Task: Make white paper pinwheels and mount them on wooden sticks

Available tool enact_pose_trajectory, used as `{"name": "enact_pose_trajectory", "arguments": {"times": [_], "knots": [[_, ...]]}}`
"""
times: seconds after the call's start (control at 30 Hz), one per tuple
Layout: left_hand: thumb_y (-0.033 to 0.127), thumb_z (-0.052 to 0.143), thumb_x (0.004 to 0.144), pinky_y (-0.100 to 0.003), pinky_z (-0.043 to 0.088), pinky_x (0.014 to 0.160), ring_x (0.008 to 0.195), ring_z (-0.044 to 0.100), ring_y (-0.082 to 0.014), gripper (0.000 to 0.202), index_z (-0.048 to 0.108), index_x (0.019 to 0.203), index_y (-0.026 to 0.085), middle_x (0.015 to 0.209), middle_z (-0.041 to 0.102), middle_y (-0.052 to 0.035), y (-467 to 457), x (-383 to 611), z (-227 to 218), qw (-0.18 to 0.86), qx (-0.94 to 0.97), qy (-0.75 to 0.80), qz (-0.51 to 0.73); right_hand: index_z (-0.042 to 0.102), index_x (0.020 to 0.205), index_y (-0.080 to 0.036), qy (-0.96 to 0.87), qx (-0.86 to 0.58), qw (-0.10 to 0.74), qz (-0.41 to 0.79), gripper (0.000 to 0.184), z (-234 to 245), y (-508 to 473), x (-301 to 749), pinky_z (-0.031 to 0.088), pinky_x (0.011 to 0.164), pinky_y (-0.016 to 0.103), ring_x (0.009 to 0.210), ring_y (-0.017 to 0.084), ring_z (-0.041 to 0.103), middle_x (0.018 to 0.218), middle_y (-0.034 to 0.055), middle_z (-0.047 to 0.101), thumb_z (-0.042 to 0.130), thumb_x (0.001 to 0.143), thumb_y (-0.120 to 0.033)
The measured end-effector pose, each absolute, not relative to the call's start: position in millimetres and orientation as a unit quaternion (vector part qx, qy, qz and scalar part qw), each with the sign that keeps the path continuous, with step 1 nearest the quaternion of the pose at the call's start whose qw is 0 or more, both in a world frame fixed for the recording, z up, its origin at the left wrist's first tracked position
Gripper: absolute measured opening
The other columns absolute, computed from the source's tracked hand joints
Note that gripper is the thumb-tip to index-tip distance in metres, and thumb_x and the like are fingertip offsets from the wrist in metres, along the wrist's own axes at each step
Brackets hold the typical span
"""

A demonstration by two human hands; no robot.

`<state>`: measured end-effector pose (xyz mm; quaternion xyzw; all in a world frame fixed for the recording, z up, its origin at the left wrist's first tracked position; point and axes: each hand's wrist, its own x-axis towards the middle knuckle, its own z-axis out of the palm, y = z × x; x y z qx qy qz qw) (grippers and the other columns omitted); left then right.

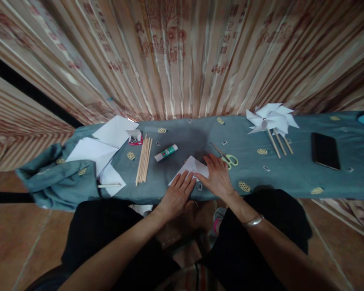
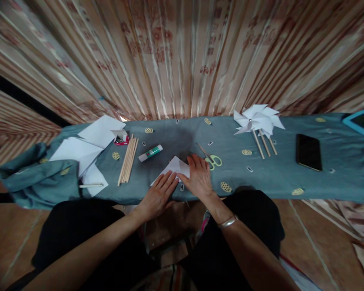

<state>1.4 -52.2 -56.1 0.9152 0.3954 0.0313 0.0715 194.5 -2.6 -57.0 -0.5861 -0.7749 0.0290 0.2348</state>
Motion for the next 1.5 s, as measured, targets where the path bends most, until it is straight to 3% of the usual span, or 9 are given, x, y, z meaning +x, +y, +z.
{"name": "enact_pose_trajectory", "arguments": {"times": [0.27, 0.43, 0.67, 0.93, 1.13, 1.2, 1.3, 1.43, 1.5], "knots": [[0.031, 0.060, 0.085, -0.046, 0.023, 0.116, 0.146, 0.017, -0.0279, 0.072, 0.027, 0.145, 0.010, 0.154, 0.029, -0.0185, -56.5, -8.1, -55.4, 0.066, 0.910, 0.406, 0.045, 0.041, 0.138, -0.012, -0.750, -0.618, 0.233, -0.019, 0.055, -65.6, -22.7, 229.9, 0.031, 0.099, 0.053, 0.131, 0.036, 0.039, 0.142, 0.0252, 0.042, 0.041, 0.094, -0.045], [0.027, 0.058, 0.086, -0.049, 0.031, 0.113, 0.143, 0.027, -0.0290, 0.070, 0.026, 0.146, 0.010, 0.151, 0.034, -0.0197, -75.7, -37.8, -53.2, 0.059, 0.890, 0.442, 0.092, 0.044, 0.136, -0.011, -0.714, -0.660, 0.233, -0.037, 0.051, -70.3, -32.1, 261.1, 0.033, 0.099, 0.055, 0.130, 0.037, 0.040, 0.143, 0.0264, 0.041, 0.042, 0.094, -0.041], [0.028, 0.053, 0.089, -0.053, 0.031, 0.112, 0.142, 0.029, -0.0305, 0.067, 0.024, 0.146, 0.009, 0.150, 0.035, -0.0214, -92.7, -48.2, -54.1, 0.035, 0.870, 0.479, 0.112, 0.051, 0.132, -0.014, -0.706, -0.653, 0.273, 0.034, 0.042, -68.0, -28.6, 263.6, 0.036, 0.101, 0.052, 0.131, 0.032, 0.043, 0.140, 0.0219, 0.046, 0.036, 0.096, -0.031], [0.028, 0.052, 0.090, -0.051, 0.026, 0.113, 0.143, 0.025, -0.0290, 0.067, 0.022, 0.147, 0.010, 0.151, 0.032, -0.0217, -95.1, -42.8, -59.0, 0.012, 0.859, 0.502, 0.102, 0.069, 0.103, -0.018, -0.758, -0.586, 0.262, 0.116, 0.031, -54.4, -22.2, 242.1, 0.035, 0.102, 0.053, 0.129, 0.032, 0.046, 0.136, 0.0174, 0.053, 0.049, 0.091, -0.040], [0.028, 0.053, 0.090, -0.050, 0.026, 0.113, 0.144, 0.025, -0.0286, 0.068, 0.021, 0.148, 0.011, 0.151, 0.032, -0.0212, -95.6, -42.4, -61.6, 0.014, 0.852, 0.510, 0.119, 0.067, 0.072, -0.021, -0.708, -0.586, 0.357, 0.170, 0.020, -48.1, -9.2, 240.2, 0.042, 0.098, 0.045, 0.113, 0.028, 0.060, 0.121, 0.0129, 0.064, 0.057, 0.083, -0.034], [0.028, 0.052, 0.090, -0.052, 0.027, 0.113, 0.144, 0.023, -0.0293, 0.071, 0.016, 0.149, 0.011, 0.152, 0.030, -0.0225, -94.3, -41.6, -62.0, 0.017, 0.844, 0.516, 0.144, 0.066, 0.072, -0.021, -0.682, -0.596, 0.395, 0.153, 0.018, -39.8, -6.0, 244.9, 0.045, 0.096, 0.042, 0.109, 0.027, 0.062, 0.120, 0.0118, 0.065, 0.057, 0.083, -0.033], [0.028, 0.052, 0.091, -0.054, 0.026, 0.112, 0.145, 0.019, -0.0305, 0.075, 0.009, 0.151, 0.012, 0.153, 0.026, -0.0244, -90.6, -36.2, -58.5, 0.008, 0.834, 0.517, 0.193, 0.065, 0.077, -0.020, -0.678, -0.605, 0.413, 0.061, 0.015, -22.5, -11.0, 246.1, 0.041, 0.099, 0.045, 0.119, 0.029, 0.055, 0.130, 0.0138, 0.058, 0.058, 0.084, -0.031], [0.024, 0.055, 0.090, -0.054, 0.021, 0.114, 0.146, 0.014, -0.0292, 0.079, 0.007, 0.151, 0.013, 0.153, 0.027, -0.0242, -87.2, -20.4, -44.5, -0.050, 0.845, 0.464, 0.260, 0.063, 0.080, -0.019, -0.777, -0.515, 0.362, -0.026, 0.011, -7.7, -35.4, 225.0, 0.035, 0.102, 0.046, 0.131, 0.028, 0.044, 0.136, 0.0151, 0.053, 0.055, 0.087, -0.022], [0.019, 0.057, 0.088, -0.052, 0.017, 0.116, 0.147, 0.011, -0.0272, 0.075, 0.014, 0.150, 0.014, 0.151, 0.032, -0.0221, -87.4, -12.0, -36.8, -0.087, 0.853, 0.438, 0.271, 0.062, 0.081, -0.018, -0.826, -0.460, 0.324, -0.035, 0.011, -8.8, -48.2, 210.5, 0.033, 0.103, 0.045, 0.131, 0.027, 0.043, 0.135, 0.0146, 0.055, 0.054, 0.088, -0.018]]}}
